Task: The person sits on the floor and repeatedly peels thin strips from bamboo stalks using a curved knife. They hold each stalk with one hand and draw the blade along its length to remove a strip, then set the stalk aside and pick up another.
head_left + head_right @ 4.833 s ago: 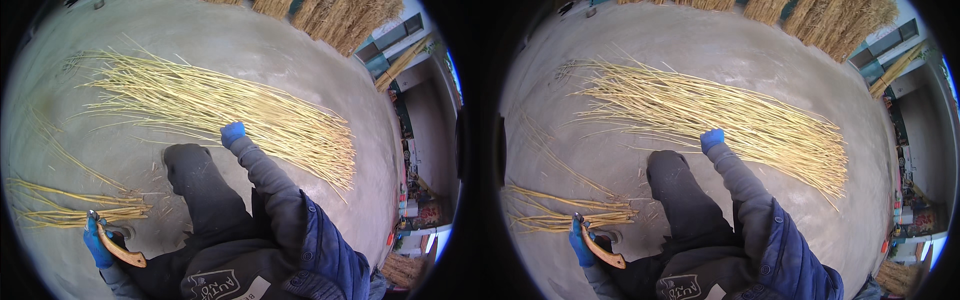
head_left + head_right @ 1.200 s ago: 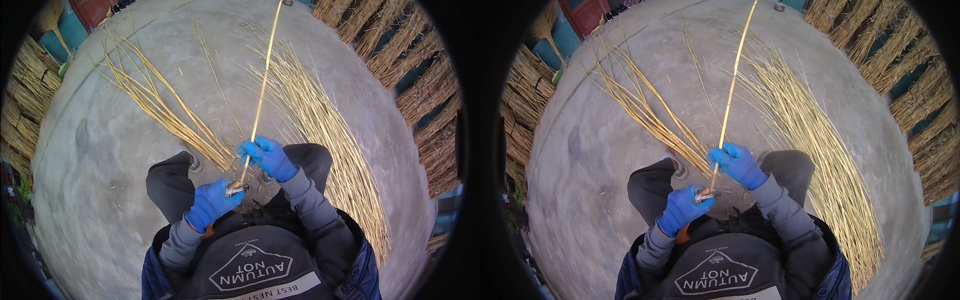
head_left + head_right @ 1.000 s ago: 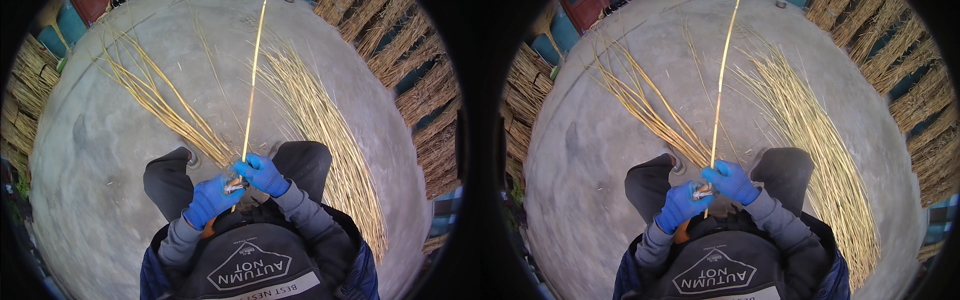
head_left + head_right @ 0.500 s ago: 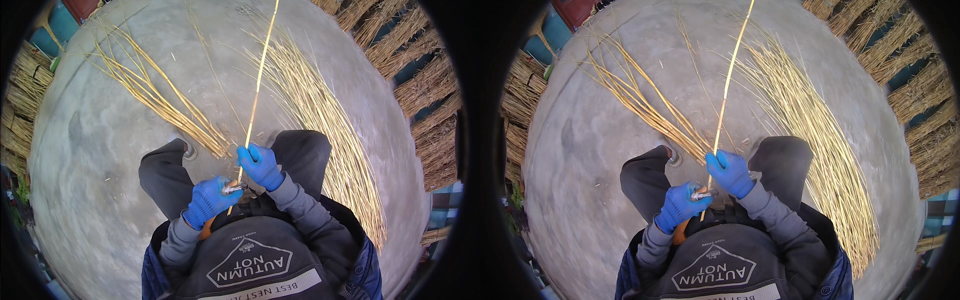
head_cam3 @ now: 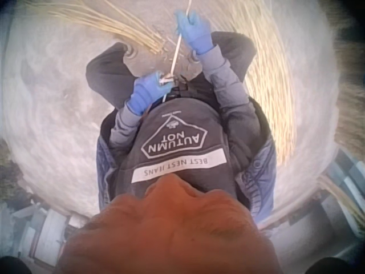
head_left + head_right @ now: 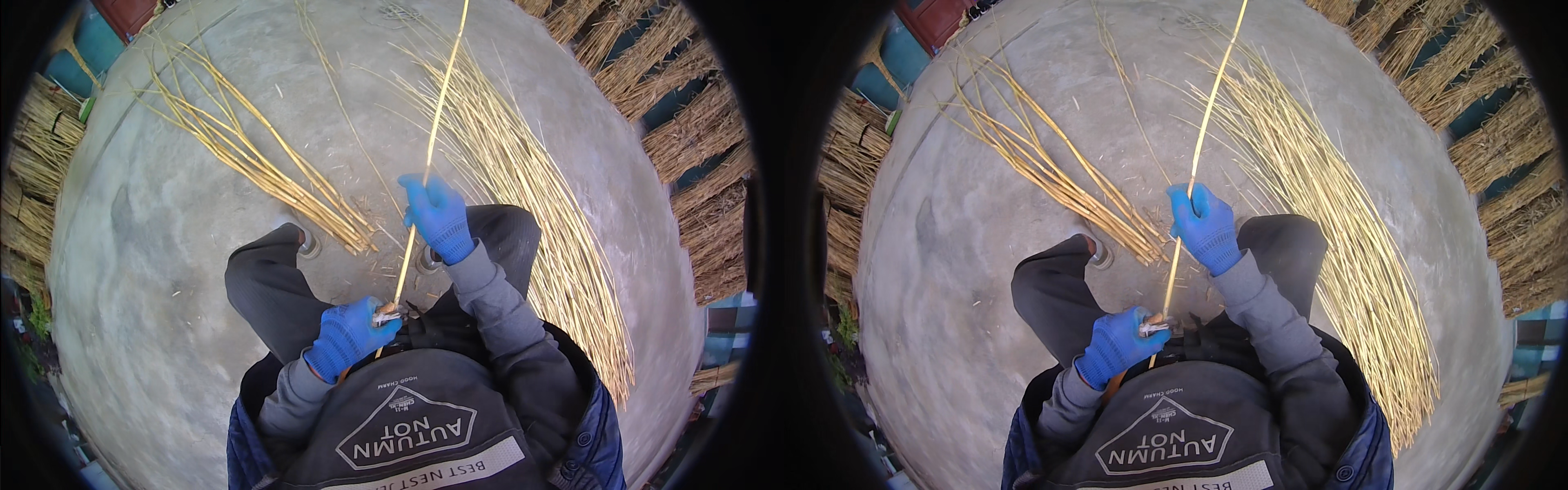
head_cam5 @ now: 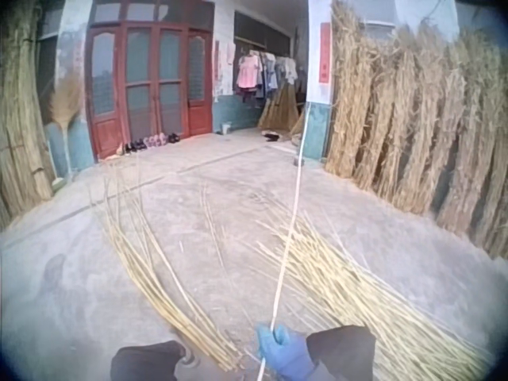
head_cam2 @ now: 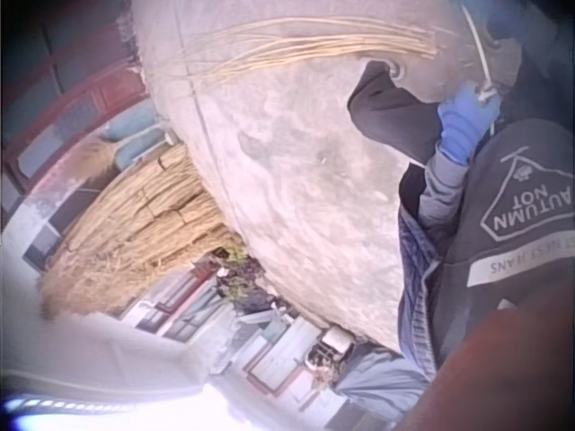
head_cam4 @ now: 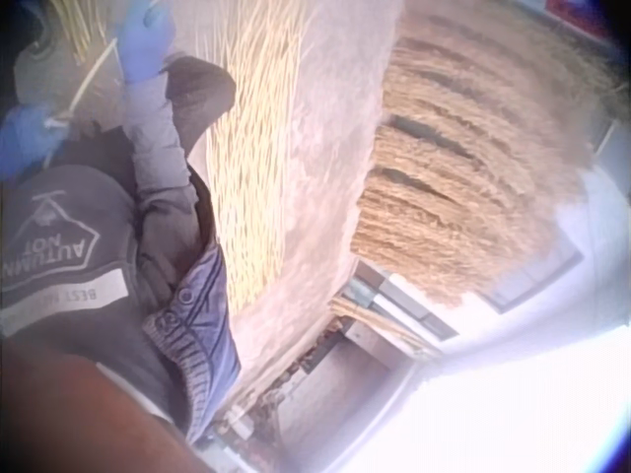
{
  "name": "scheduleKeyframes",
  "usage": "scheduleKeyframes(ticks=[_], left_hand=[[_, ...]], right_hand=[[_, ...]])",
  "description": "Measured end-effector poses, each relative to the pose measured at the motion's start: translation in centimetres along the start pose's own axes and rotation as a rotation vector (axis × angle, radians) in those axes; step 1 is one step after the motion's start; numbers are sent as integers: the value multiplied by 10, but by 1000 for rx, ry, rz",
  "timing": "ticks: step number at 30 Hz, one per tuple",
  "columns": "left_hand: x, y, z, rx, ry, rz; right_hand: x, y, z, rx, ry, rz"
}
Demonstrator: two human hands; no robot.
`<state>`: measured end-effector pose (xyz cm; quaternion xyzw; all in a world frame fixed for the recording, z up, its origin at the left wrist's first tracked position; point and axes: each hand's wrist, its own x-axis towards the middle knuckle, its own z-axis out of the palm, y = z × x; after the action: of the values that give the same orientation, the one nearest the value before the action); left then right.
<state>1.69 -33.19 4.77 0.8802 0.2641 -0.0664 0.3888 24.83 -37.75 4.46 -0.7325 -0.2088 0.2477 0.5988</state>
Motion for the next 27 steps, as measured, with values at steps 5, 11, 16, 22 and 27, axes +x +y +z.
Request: scheduleKeyframes(ticks=[5,11,16,22,27], left_hand=[[-3,0,-1,33,-14,-19],[3,-6,-5,-11,-64,40],[11,0,-6,-75,-56,106],[8,2,-1,19,-75,94],[-8,1,2,-27,-155,150]], right_hand=[[4,18,17,-49,138,-160],[2,25,20,-134,224,-339],[0,9,-1,-124,158,-187],[9,19,2,-198,196,-250],[19,20,-16,-133,201,-211]])
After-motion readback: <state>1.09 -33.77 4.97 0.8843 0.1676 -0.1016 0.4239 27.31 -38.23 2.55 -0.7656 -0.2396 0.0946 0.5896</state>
